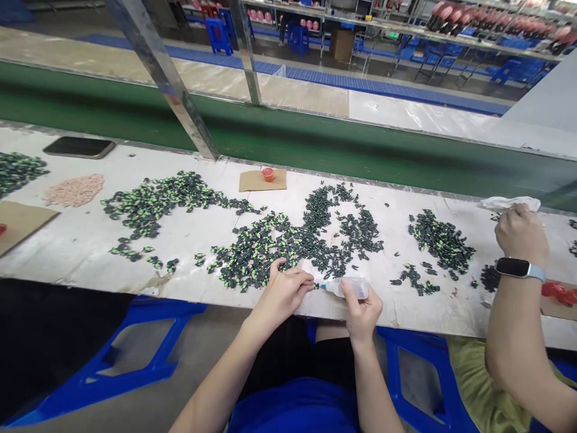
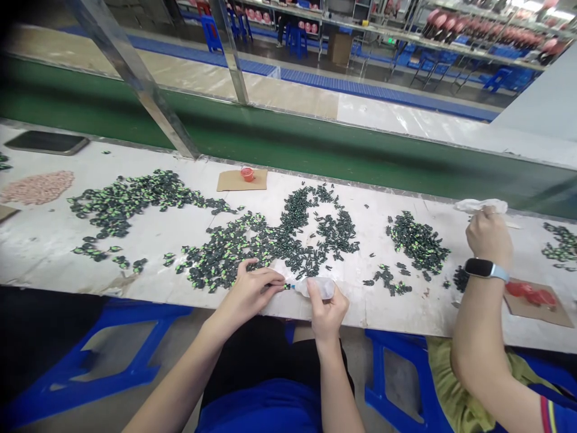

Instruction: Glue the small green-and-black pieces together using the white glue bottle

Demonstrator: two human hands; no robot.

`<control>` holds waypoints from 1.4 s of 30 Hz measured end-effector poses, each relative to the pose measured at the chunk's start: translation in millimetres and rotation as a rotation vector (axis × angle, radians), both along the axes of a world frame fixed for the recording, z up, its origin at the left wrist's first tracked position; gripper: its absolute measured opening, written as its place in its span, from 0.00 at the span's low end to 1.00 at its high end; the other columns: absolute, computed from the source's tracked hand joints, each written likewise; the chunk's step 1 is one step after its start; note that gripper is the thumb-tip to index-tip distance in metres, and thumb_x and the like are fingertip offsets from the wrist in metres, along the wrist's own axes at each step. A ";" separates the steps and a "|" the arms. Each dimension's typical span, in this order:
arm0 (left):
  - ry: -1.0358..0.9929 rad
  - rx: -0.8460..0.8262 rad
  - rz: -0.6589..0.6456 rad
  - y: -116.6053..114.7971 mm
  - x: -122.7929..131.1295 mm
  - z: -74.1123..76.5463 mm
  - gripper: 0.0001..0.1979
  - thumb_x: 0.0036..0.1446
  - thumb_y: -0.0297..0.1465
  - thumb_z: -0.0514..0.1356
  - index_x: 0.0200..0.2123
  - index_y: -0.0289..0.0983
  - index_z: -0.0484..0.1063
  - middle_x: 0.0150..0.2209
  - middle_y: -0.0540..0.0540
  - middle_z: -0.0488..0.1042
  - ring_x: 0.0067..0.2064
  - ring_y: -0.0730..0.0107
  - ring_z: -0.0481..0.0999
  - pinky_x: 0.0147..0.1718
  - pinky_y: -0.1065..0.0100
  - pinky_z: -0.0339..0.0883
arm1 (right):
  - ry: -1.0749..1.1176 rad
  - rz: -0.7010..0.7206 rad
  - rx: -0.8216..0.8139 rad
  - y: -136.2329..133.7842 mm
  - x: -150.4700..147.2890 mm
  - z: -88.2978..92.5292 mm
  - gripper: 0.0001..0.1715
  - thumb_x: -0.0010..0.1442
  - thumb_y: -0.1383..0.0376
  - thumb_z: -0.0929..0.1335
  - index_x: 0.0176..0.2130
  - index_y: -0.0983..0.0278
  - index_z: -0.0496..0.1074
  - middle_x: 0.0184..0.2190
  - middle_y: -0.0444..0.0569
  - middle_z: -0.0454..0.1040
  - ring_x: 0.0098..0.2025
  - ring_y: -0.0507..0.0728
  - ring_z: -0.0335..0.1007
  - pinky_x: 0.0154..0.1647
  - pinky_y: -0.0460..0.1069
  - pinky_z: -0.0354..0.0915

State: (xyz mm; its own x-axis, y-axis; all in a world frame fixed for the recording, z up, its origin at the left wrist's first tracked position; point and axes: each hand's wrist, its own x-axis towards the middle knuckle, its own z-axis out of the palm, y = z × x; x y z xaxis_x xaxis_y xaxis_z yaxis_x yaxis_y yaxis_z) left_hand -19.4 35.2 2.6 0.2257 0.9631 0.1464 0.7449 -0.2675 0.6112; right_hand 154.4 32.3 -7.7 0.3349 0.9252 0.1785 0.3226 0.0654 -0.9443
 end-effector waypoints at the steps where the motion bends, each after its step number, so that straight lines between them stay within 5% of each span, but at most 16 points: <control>1: 0.000 -0.002 -0.001 -0.1 0.0 0.4 0.05 0.58 0.26 0.59 0.31 0.39 0.73 0.34 0.50 0.81 0.37 0.67 0.79 0.57 0.47 0.48 | 0.003 -0.012 -0.004 -0.2 0.1 -0.2 0.20 0.50 0.52 0.71 0.22 0.67 0.73 0.17 0.45 0.72 0.20 0.53 0.65 0.21 0.47 0.62; 15: -0.023 0.013 -0.008 -0.3 -1.5 -1.2 0.07 0.59 0.28 0.57 0.31 0.40 0.74 0.34 0.50 0.81 0.36 0.68 0.78 0.58 0.49 0.47 | 0.006 0.001 -0.001 0.2 -0.2 0.3 0.19 0.49 0.53 0.71 0.20 0.66 0.70 0.15 0.43 0.69 0.19 0.52 0.63 0.20 0.46 0.60; 23: 0.008 0.022 0.026 -1.2 -1.5 -2.3 0.06 0.59 0.29 0.58 0.31 0.41 0.74 0.35 0.50 0.80 0.38 0.67 0.76 0.51 0.55 0.52 | 0.317 -0.149 0.154 3.4 9.8 -5.5 0.17 0.51 0.56 0.71 0.34 0.66 0.70 0.27 0.48 0.74 0.27 0.55 0.72 0.28 0.50 0.69; 31: 0.027 0.063 -0.015 -7.4 2.4 -0.5 0.04 0.60 0.31 0.59 0.37 0.41 0.75 0.37 0.49 0.79 0.43 0.64 0.72 0.43 0.58 0.52 | 0.121 -0.110 0.123 23.3 29.0 3.2 0.28 0.44 0.60 0.76 0.40 0.62 0.62 0.39 0.55 0.79 0.41 0.59 0.76 0.43 0.55 0.70; 42: 0.064 0.116 -0.003 -8.4 8.8 -11.0 0.06 0.60 0.24 0.57 0.34 0.39 0.74 0.38 0.47 0.77 0.44 0.62 0.70 0.40 0.60 0.56 | -0.239 -0.214 -0.041 20.9 39.4 11.3 0.45 0.40 0.49 0.76 0.53 0.65 0.66 0.42 0.56 0.77 0.38 0.61 0.71 0.42 0.55 0.65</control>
State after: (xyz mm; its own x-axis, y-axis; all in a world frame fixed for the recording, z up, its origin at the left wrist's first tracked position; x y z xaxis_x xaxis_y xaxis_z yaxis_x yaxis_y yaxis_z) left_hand -10.6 26.8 -8.4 0.2412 0.9398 0.2420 0.7804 -0.3360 0.5273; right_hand 193.8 53.2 3.6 0.4761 0.8463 0.2392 0.5378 -0.0649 -0.8406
